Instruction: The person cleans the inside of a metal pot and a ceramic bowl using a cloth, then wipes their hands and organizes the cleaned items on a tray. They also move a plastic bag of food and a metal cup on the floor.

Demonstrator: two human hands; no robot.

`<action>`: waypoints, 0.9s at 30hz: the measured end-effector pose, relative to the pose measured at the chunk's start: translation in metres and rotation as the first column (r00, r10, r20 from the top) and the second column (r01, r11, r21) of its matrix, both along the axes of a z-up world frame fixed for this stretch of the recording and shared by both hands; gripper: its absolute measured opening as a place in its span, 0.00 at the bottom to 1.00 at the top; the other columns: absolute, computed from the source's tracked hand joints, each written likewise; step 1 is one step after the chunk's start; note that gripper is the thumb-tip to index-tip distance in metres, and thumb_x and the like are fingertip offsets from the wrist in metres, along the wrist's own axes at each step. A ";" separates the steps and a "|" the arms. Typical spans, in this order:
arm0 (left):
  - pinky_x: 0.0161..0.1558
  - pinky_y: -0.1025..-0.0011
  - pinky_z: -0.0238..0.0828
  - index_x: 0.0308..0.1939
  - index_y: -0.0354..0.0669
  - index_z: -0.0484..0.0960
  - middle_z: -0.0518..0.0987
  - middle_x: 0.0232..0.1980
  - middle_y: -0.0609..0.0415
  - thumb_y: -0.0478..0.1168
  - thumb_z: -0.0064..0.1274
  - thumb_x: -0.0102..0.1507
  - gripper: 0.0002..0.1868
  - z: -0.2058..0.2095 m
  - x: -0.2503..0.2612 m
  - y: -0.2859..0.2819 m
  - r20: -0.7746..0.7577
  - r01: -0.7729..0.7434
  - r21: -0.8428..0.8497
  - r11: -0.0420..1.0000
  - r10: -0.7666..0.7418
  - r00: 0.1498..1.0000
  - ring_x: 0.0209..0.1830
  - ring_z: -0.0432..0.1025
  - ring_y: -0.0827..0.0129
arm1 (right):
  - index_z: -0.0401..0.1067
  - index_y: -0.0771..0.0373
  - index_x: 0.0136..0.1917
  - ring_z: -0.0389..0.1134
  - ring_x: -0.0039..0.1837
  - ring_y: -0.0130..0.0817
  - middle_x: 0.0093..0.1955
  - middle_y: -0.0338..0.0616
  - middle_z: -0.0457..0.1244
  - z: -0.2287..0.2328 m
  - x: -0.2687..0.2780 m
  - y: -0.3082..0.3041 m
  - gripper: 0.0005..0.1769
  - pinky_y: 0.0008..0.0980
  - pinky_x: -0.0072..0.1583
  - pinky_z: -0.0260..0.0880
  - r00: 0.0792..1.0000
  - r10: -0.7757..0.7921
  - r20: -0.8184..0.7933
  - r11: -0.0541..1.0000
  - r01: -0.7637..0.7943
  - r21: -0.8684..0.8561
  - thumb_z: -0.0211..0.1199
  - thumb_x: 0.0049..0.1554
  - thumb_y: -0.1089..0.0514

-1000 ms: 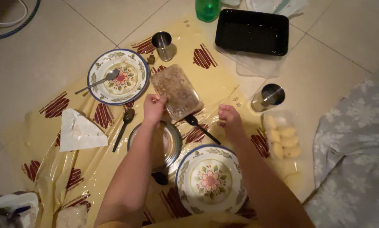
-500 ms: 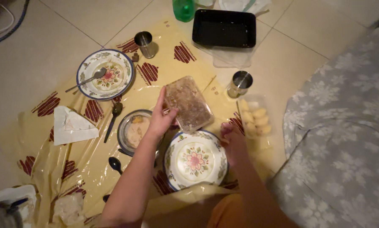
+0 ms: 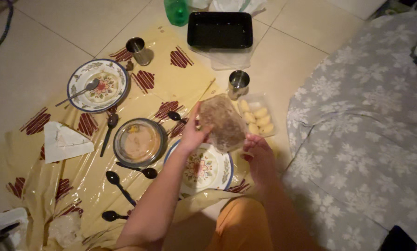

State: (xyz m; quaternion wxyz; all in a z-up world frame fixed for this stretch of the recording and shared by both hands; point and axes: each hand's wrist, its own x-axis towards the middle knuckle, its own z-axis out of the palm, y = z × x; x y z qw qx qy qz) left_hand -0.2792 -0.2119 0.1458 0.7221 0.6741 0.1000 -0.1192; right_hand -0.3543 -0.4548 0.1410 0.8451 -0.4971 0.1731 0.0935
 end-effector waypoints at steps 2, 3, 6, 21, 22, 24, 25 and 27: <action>0.23 0.71 0.76 0.82 0.62 0.43 0.79 0.45 0.49 0.28 0.57 0.59 0.55 -0.014 0.003 -0.024 0.004 0.029 -0.049 0.998 -0.028 1.000 0.27 0.75 0.70 | 0.71 0.58 0.58 0.64 0.50 0.29 0.46 0.35 0.63 0.000 -0.002 -0.010 0.21 0.36 0.51 0.66 0.999 -0.034 0.018 0.999 0.034 -0.013 0.53 0.50 0.66; 0.22 0.72 0.73 0.83 0.61 0.41 0.79 0.41 0.49 0.29 0.56 0.60 0.54 -0.023 0.005 -0.038 0.037 0.034 -0.094 0.995 -0.030 0.999 0.25 0.73 0.70 | 0.71 0.58 0.58 0.64 0.50 0.29 0.47 0.35 0.64 0.000 -0.004 -0.016 0.22 0.36 0.51 0.67 0.999 -0.054 0.008 0.998 0.054 -0.014 0.53 0.50 0.66; 0.21 0.72 0.70 0.82 0.57 0.34 0.77 0.34 0.48 0.29 0.56 0.62 0.56 -0.051 0.017 -0.073 -0.010 -0.006 -0.121 0.993 0.005 1.000 0.22 0.70 0.69 | 0.72 0.57 0.59 0.65 0.51 0.29 0.48 0.35 0.64 0.000 -0.008 -0.033 0.24 0.35 0.52 0.67 0.995 -0.103 0.016 0.994 0.103 -0.030 0.52 0.50 0.66; 0.48 0.65 0.78 0.62 0.43 0.80 0.85 0.43 0.44 0.50 0.63 0.58 0.30 -0.149 0.062 -0.158 0.103 -0.058 0.521 0.852 0.005 0.995 0.42 0.81 0.56 | 0.71 0.58 0.59 0.66 0.52 0.30 0.50 0.36 0.65 0.006 -0.002 -0.077 0.25 0.35 0.52 0.67 0.986 -0.168 0.000 0.985 0.168 -0.024 0.53 0.47 0.67; 0.49 0.66 0.78 0.59 0.44 0.83 0.86 0.43 0.43 0.51 0.62 0.59 0.27 -0.150 0.059 -0.157 0.085 -0.052 0.550 0.834 0.006 0.996 0.42 0.81 0.56 | 0.71 0.58 0.59 0.65 0.52 0.30 0.50 0.36 0.65 0.005 0.000 -0.076 0.25 0.35 0.52 0.67 0.986 -0.169 -0.004 0.985 0.169 -0.029 0.53 0.47 0.67; 0.51 0.63 0.75 0.61 0.41 0.80 0.85 0.49 0.44 0.54 0.61 0.64 0.27 -0.151 0.053 -0.157 -0.030 0.030 0.519 0.854 -0.017 0.999 0.48 0.80 0.56 | 0.71 0.58 0.59 0.65 0.51 0.31 0.49 0.36 0.65 0.004 0.005 -0.072 0.26 0.35 0.52 0.67 0.987 -0.160 -0.018 0.987 0.159 -0.036 0.53 0.46 0.68; 0.52 0.61 0.74 0.61 0.40 0.78 0.85 0.52 0.45 0.55 0.60 0.66 0.28 -0.150 0.050 -0.158 -0.087 0.069 0.500 0.864 -0.030 0.996 0.50 0.79 0.56 | 0.71 0.58 0.59 0.65 0.51 0.31 0.49 0.36 0.64 0.003 0.007 -0.069 0.26 0.35 0.52 0.67 0.988 -0.150 -0.030 0.988 0.149 -0.037 0.53 0.46 0.68; 0.50 0.53 0.73 0.70 0.51 0.71 0.78 0.59 0.45 0.52 0.54 0.66 0.29 -0.146 0.043 -0.165 -0.306 0.049 0.058 0.997 -0.029 0.952 0.55 0.76 0.51 | 0.72 0.58 0.59 0.65 0.51 0.31 0.48 0.36 0.64 0.005 0.010 -0.065 0.26 0.34 0.51 0.67 0.991 -0.136 -0.022 0.990 0.135 -0.027 0.53 0.47 0.68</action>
